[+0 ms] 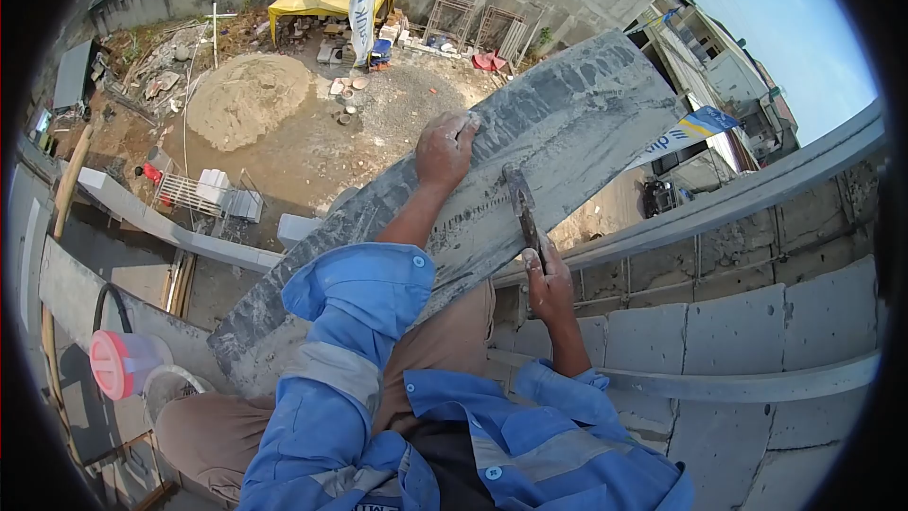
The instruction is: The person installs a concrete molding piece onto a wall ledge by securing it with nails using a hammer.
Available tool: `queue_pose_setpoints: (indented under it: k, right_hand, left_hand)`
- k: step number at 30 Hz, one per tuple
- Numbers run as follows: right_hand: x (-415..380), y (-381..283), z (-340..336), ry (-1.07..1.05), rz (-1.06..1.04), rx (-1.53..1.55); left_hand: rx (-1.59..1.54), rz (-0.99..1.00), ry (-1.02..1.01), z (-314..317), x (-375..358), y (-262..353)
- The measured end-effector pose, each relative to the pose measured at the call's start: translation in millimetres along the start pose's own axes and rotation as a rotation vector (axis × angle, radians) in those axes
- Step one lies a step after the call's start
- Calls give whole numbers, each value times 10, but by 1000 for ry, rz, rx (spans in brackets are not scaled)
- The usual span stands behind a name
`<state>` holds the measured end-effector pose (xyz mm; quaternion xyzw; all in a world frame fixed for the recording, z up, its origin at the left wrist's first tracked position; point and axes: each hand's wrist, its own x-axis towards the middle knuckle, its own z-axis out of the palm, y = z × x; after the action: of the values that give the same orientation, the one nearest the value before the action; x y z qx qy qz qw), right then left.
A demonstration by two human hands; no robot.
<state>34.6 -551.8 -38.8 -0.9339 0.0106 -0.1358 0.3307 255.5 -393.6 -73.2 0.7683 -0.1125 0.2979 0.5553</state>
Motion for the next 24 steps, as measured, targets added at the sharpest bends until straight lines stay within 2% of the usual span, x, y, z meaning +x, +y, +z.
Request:
queue_pose_setpoints:
  k: [3,4,10,24]
  right_hand:
    - [-16,-8,3,8,11,-1]
    - [-38,-16,-8,-9,21,-2]
    - [-77,94,29,8,-35,1]
    - [-53,143,57,-27,-70,61]
  left_hand:
    - [-8,-37,-74,-75,25,92]
    - [12,45,-2,-54,9,87]
    - [19,102,6,-10,-4,24]
    - [47,79,-47,-26,18,135]
